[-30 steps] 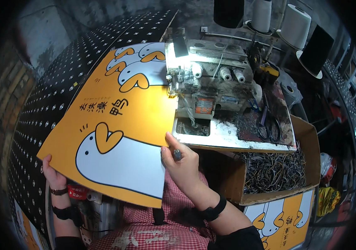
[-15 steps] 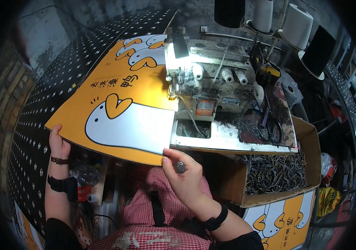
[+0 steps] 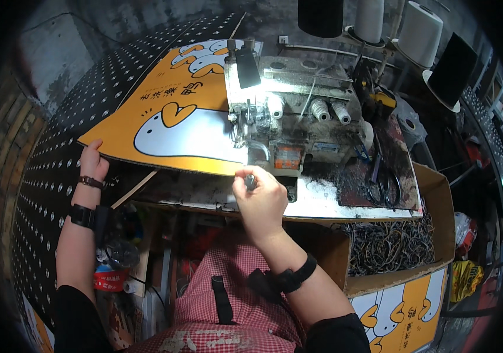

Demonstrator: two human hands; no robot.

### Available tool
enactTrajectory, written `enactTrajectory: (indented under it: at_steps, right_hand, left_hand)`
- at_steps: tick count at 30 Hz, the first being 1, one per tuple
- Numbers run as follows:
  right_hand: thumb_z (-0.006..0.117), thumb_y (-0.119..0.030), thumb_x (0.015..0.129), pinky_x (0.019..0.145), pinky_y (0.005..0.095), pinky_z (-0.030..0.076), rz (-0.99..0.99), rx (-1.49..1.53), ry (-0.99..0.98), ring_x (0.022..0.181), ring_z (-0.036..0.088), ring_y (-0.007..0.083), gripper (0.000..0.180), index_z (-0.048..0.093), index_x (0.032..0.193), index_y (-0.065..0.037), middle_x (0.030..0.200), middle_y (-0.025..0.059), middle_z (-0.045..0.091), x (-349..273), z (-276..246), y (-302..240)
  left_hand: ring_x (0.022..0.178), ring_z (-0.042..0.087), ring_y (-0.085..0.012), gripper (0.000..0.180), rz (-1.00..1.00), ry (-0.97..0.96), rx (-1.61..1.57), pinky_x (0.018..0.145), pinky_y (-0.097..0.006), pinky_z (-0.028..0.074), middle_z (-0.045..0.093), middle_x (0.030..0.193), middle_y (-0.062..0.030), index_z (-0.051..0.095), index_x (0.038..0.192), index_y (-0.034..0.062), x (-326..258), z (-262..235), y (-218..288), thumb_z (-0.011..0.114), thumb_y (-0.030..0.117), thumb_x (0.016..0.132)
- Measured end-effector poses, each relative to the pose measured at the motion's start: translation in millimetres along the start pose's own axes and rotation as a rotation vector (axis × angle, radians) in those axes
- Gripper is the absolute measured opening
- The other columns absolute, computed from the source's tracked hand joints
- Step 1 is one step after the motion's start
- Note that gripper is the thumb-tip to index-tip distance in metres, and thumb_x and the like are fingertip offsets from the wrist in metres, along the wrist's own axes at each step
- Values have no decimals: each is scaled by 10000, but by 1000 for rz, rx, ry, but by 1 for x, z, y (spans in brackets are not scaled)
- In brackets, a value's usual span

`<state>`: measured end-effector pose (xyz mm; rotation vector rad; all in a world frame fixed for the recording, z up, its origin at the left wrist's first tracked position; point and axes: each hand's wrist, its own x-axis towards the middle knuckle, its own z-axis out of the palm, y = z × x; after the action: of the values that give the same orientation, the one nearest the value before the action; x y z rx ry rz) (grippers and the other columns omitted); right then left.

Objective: Sewing the edges of printed duck-themed mats using an overlock sewing machine.

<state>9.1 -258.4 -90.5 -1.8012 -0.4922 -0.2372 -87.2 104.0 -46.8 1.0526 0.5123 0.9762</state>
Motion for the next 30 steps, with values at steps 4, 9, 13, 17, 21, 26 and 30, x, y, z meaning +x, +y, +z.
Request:
enactTrajectory:
  at_steps: [4,9,13,17,21,26,30]
  right_hand:
    - [618,-141,728,639,321,487,-32,-207,55,714,620,254,163,648,881,-92,818,87,640,12,4,-10]
    - [603,-137,752,665,333,488,-83,-225,34,750,620,264,198,640,940,-87,858,111,635,5,9,-8]
    - [600,-100,751,645,327,483,-187,-90,5,707,611,271,216,626,963,-68,822,133,622,-3,4,-15]
    - [645,-112,712,547,326,476,-449,20,-171,645,567,245,502,495,1190,-105,808,99,551,-11,6,-58]
    - [691,-61,618,511,297,452,-510,-104,-410,613,564,189,598,501,1182,-117,750,61,543,-28,7,-100]
    - [646,-21,601,404,273,386,-685,164,-332,465,510,159,258,629,857,-47,600,37,509,-37,-21,-77]
    - [628,-56,635,491,270,419,-684,108,-505,564,551,189,236,609,870,-50,720,56,545,-40,-31,-50]
  left_hand:
    - [955,561,-280,239,-28,-12,14,836,-377,463,544,1060,-170,460,1061,-82,22,17,-4,416,-35,831]
    - [938,562,-284,220,-37,-22,57,809,-393,473,532,1060,-171,450,1053,-80,37,27,-4,426,-20,842]
    - [955,556,-239,258,216,-22,237,802,-354,466,524,1072,-154,427,1094,-62,-4,42,10,431,-11,841]
    - [1034,497,-210,328,393,-167,155,883,-339,408,484,1143,-134,380,1176,-48,-128,44,15,428,-7,855]
    - [1185,354,-230,567,651,-188,501,965,-371,318,342,1298,-129,240,1311,13,-241,6,1,520,208,858]
    - [1156,408,-296,593,-117,-307,-378,944,-393,360,372,1293,-160,285,1307,19,-219,-54,55,389,416,877]
    - [1089,477,-297,499,-198,-75,-277,884,-396,425,428,1244,-163,308,1291,33,-163,-117,47,417,279,871]
